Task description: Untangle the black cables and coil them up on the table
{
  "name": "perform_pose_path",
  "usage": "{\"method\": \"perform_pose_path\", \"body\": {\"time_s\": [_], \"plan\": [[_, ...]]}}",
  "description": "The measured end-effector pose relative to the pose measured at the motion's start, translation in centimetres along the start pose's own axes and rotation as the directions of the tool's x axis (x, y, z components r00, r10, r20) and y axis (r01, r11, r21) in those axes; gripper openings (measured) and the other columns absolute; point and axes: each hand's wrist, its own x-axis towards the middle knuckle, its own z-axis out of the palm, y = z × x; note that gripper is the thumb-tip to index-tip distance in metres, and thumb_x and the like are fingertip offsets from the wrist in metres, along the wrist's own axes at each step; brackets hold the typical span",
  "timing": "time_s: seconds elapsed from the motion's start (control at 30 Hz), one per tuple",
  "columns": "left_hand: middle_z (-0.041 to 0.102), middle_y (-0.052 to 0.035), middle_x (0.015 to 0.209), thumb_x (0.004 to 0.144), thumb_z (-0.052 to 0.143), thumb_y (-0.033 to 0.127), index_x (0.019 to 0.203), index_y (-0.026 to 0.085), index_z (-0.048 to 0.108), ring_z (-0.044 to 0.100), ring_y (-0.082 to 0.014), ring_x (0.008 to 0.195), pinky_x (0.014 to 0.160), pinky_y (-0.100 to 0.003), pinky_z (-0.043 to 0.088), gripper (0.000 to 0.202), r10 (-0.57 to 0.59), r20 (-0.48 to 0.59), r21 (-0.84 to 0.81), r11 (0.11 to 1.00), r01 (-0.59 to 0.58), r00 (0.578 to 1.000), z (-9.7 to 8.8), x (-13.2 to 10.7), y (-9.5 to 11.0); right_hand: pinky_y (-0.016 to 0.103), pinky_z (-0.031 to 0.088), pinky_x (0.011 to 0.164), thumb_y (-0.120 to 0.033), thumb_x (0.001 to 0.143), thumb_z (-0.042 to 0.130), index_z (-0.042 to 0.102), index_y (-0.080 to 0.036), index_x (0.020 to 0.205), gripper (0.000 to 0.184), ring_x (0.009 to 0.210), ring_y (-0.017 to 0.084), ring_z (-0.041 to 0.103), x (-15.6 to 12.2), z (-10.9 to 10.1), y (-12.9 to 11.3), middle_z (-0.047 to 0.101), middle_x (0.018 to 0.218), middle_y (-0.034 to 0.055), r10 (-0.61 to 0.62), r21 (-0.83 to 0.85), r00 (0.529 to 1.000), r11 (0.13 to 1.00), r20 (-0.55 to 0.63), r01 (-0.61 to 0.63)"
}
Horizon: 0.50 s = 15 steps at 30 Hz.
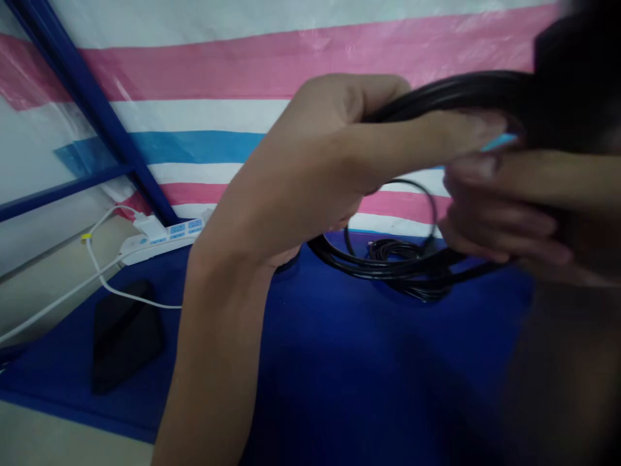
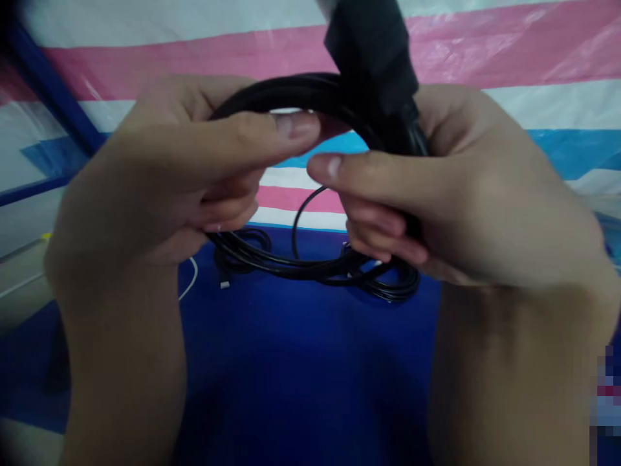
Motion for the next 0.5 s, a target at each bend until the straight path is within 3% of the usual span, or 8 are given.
{"method": "perform_pose_path", "body": {"time_s": [0.07,0.17,0.3,0.4,0.5], "plan": [[0.024,0.0041,0.052,0.088,0.033,0.043,0.057,0.01,0.044,0.023,0.0085,0.04,0.042,-0.005,0.017,0.046,0.048,-0.096,-0.009,0.999,-0.049,0.994,0.4,0.1,0.1,0.019,0.019,0.032,-0.026,0.077,0.061,0.053,-0.016,0.071,0.014,0.036,0.002,0.03,0.3,1.1,0.3,0.036,0.049,-0.003,-0.136,-0.099,0.987,0.987,-0.09,0.127],[0.018,0.0042,0.051,0.084,0.047,0.041,0.054,0.016,0.036,0.021,0.0039,0.038,0.034,-0.013,0.014,0.04,0.13,-0.22,-0.124,0.979,-0.16,0.967,0.7,0.2,0.1,0.023,0.023,0.033,-0.027,0.079,0.059,0.055,-0.016,0.078,0.011,0.041,0.005,0.037,1.0,2.5,0.9,0.038,0.058,-0.0004,-0.317,-0.127,0.917,0.947,-0.243,0.294],[0.007,0.0049,0.051,0.084,0.051,0.027,0.055,0.019,0.025,0.015,0.0006,0.035,0.033,-0.018,0.012,0.039,0.076,-0.455,-0.289,0.93,-0.228,0.887,0.5,0.7,-0.2,0.021,0.029,0.036,-0.024,0.081,0.055,0.049,-0.016,0.086,0.011,0.038,0.002,0.032,1.7,4.0,1.1,0.034,0.058,-0.0034,-0.172,0.229,0.951,0.945,-0.257,0.233],[0.007,0.0054,0.049,0.085,0.046,0.02,0.057,0.019,0.03,0.014,0.0001,0.034,0.032,-0.018,0.011,0.033,0.02,-0.441,-0.37,0.907,-0.202,0.897,-0.2,1.0,-0.6,0.018,0.026,0.034,-0.023,0.084,0.052,0.048,-0.018,0.097,0.015,0.036,0.0,0.021,1.9,4.5,1.0,0.023,0.054,-0.0057,-0.18,0.293,0.946,0.92,-0.271,0.259],[0.015,0.0055,0.048,0.085,0.045,0.019,0.057,0.017,0.037,0.018,0.0016,0.03,0.029,-0.014,0.012,0.029,-0.041,-0.298,-0.444,0.89,-0.101,0.954,-0.7,0.8,-0.5,0.019,0.026,0.032,-0.021,0.08,0.056,0.052,-0.019,0.098,0.019,0.036,0.001,0.022,1.9,3.7,1.1,0.022,0.052,-0.0056,-0.216,0.131,0.946,0.959,-0.243,0.253]]}}
